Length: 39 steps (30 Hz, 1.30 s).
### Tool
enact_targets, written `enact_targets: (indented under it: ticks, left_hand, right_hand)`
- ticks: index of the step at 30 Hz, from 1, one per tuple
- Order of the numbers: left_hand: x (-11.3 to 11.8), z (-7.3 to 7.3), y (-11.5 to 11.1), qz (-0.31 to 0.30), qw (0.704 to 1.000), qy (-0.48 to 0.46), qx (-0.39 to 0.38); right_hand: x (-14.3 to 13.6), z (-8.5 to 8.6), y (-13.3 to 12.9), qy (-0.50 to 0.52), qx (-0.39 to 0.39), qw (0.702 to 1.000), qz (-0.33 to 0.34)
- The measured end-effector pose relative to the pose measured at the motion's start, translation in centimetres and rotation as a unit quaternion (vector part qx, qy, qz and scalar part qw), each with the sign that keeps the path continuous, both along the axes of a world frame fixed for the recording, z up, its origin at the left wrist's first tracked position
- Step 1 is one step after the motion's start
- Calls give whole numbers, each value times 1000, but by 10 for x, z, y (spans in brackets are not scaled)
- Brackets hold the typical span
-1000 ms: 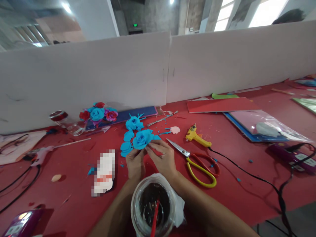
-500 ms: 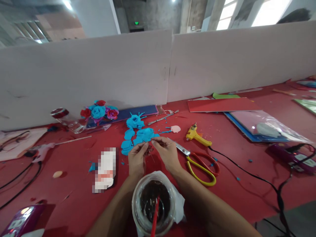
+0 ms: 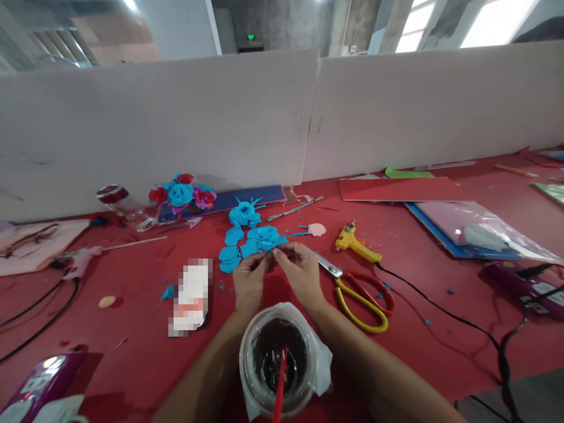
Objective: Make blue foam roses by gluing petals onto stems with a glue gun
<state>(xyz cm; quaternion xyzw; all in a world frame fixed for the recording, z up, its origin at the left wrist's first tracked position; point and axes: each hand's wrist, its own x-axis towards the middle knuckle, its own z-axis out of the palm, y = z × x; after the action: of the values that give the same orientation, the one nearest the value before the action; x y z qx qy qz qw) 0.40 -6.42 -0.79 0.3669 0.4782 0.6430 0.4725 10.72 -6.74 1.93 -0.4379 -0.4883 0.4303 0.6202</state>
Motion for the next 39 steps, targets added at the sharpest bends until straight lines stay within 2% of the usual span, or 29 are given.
enact_targets:
  ticks: [4, 10, 13, 18, 21, 26, 30, 34, 39]
  left_hand:
    - [-1, 1, -3, 17, 999, 45, 16]
    - [1, 4, -4, 42, 996, 81, 17]
    - [1, 3, -3, 52, 994, 97, 8]
    - [0, 4, -3, 71, 991, 115, 14]
    - [-1, 3, -4, 79, 984, 160, 20]
    - [-6, 2, -8, 119, 960, 243, 66]
    - [-8, 5, -11, 147, 943, 284, 96]
    - [-10, 4, -12, 145, 933, 310, 110]
    - [-12, -2, -9, 143, 929, 322, 109]
  right_hand:
    - [-3, 4, -5, -56, -3, 998, -29]
    - [-7, 1, -6, -22, -13, 999, -36]
    - [-4, 0, -5, -48, -14, 998, -40]
    - [-1, 3, -6, -150, 44, 985, -70]
    - [0, 5, -8, -214, 91, 969, -83]
    - [2, 7, -12, -257, 115, 956, -81]
    - [1, 9, -13, -229, 121, 963, -72]
    - [0, 11, -14, -191, 135, 971, -44]
    - [1, 12, -17, -191, 144, 971, 12]
